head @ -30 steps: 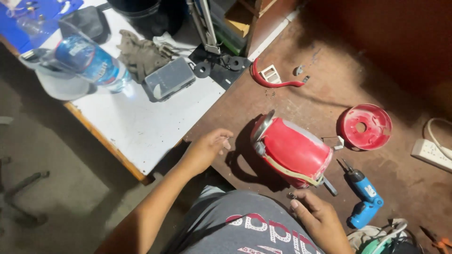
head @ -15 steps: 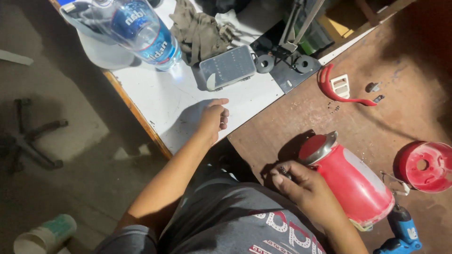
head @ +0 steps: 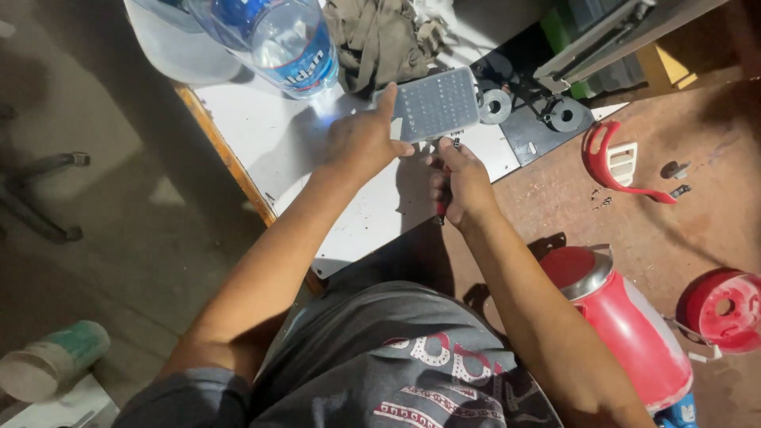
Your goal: Dismantling the internal components of a red electric kettle using a screwdriver and an electric drill.
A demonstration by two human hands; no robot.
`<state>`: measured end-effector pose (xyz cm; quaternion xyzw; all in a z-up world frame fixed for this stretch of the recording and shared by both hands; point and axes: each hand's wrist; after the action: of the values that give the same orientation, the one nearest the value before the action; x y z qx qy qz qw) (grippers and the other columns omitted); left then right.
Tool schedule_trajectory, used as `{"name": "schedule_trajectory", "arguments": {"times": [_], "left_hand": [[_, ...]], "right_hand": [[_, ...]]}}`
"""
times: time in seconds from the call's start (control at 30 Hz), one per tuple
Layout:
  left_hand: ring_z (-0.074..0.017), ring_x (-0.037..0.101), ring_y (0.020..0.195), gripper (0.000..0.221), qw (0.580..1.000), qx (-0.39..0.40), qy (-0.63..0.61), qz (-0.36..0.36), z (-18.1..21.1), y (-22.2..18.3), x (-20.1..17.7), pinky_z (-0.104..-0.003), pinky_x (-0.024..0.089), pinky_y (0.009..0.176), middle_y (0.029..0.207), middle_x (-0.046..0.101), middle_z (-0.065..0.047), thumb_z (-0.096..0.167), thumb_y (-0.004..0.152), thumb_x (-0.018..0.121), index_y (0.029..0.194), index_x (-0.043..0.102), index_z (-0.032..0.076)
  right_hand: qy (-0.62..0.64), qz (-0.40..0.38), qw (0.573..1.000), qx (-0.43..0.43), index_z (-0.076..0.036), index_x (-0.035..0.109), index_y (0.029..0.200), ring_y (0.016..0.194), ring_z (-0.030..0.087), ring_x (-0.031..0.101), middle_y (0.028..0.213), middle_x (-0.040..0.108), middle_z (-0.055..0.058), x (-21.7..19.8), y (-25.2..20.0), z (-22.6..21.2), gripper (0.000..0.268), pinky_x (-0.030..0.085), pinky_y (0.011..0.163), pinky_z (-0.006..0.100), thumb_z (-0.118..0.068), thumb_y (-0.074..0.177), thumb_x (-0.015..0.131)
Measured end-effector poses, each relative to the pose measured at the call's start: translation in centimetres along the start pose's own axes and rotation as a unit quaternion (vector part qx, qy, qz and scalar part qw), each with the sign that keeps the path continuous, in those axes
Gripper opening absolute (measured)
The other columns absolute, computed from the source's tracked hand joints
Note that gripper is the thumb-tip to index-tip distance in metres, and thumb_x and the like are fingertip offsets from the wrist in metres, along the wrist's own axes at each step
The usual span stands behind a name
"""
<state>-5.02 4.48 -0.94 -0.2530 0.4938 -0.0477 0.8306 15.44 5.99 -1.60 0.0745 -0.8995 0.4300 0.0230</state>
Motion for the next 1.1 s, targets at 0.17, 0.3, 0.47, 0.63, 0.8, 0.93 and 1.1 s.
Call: {"name": "schedule_trajectory", "arguments": {"times": [0.17, 0.3, 0.47, 0.63, 0.8, 0.93, 1.1], "left_hand": [[-0.0328, 0.090, 0.107, 0.107, 0.994, 0.088, 0.064, -0.021, 0.5, -1.7, -1.0, -0.058, 0.067, 0.104, 0.109, 0.090, -0.021, 0.051, 0.106, 0.091, 0.181, 0.038, -0.004], [-0.0357, 0.090, 0.106, 0.111, 0.988, 0.108, 0.102, -0.036, 0.9, -2.9, 0.1, -0.062, 0.068, 0.101, 0.109, 0.090, -0.026, 0.053, 0.108, 0.087, 0.181, 0.031, -0.010], [-0.0381, 0.091, 0.092, 0.100, 0.982, 0.150, 0.113, 0.033, 0.7, -2.7, 1.1, -0.063, 0.071, 0.092, 0.093, 0.089, -0.024, 0.052, 0.112, 0.079, 0.172, 0.042, -0.019], [-0.0486, 0.087, 0.110, 0.083, 0.992, 0.122, 0.008, 0.036, -0.3, -1.9, -3.9, -0.067, 0.067, 0.096, 0.110, 0.090, -0.025, 0.067, 0.112, 0.069, 0.159, 0.073, -0.001], [-0.0487, 0.075, 0.082, 0.054, 0.974, 0.118, -0.127, 0.143, -5.2, 3.8, -1.0, -0.062, 0.044, 0.064, 0.086, 0.078, -0.018, 0.056, 0.122, 0.053, 0.104, 0.071, 0.007], [-0.0397, 0.066, 0.075, 0.047, 0.960, 0.008, -0.199, 0.197, -5.4, 3.4, 0.5, -0.055, 0.044, 0.070, 0.074, 0.065, -0.009, 0.057, 0.118, 0.060, 0.099, 0.060, 0.014], [-0.0558, 0.082, 0.108, 0.051, 0.965, -0.031, -0.146, 0.216, -4.3, -0.7, 3.7, -0.069, 0.059, 0.089, 0.118, 0.092, -0.017, 0.048, 0.112, 0.064, 0.157, 0.062, 0.026]], "right_hand": [[0.017, 0.024, 0.999, 0.035, -0.015, 0.065, 0.129, 0.067, 0.010, 0.055, 0.093, 0.063, -0.001, 0.0, 0.8, 0.4, 0.023, 0.047, 0.057, 0.026, -0.038, 0.122, 0.064], [0.013, 0.006, 0.999, 0.029, -0.018, 0.062, 0.117, 0.067, 0.012, 0.052, 0.088, 0.056, -0.001, -1.4, 0.5, 0.9, 0.022, 0.047, 0.056, 0.028, -0.040, 0.120, 0.067], [-0.013, 0.001, 1.000, -0.010, -0.019, 0.066, 0.113, 0.065, 0.012, 0.053, 0.084, 0.056, -0.002, -1.2, -1.7, -0.6, 0.025, 0.049, 0.059, 0.029, -0.043, 0.121, 0.068], [-0.137, 0.023, 0.987, -0.085, -0.012, 0.075, 0.118, 0.063, 0.012, 0.059, 0.081, 0.064, 0.002, -2.6, -1.6, 1.0, 0.018, 0.051, 0.057, 0.028, -0.030, 0.118, 0.074], [-0.487, 0.036, 0.845, -0.219, -0.024, 0.085, 0.136, 0.065, 0.018, 0.057, 0.072, 0.067, 0.001, -2.6, -0.4, 0.4, 0.027, 0.049, 0.065, 0.039, -0.037, 0.114, 0.076], [-0.620, 0.071, 0.629, -0.464, -0.010, 0.087, 0.133, 0.085, 0.034, 0.082, 0.112, 0.089, 0.011, -2.7, 2.7, 1.9, 0.030, 0.063, 0.063, 0.047, -0.031, 0.112, 0.084], [-0.644, 0.090, 0.504, -0.568, -0.020, 0.070, 0.092, 0.053, 0.025, 0.052, 0.081, 0.064, 0.000, -3.0, 3.9, 2.0, 0.013, 0.038, 0.037, 0.041, -0.015, 0.092, 0.082]]}}
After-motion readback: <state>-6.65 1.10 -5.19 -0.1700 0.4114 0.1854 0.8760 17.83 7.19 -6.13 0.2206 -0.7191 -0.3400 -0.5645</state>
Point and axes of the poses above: each hand's wrist, its own y-axis towards the middle knuckle, its own x-axis out of the palm, z = x × y
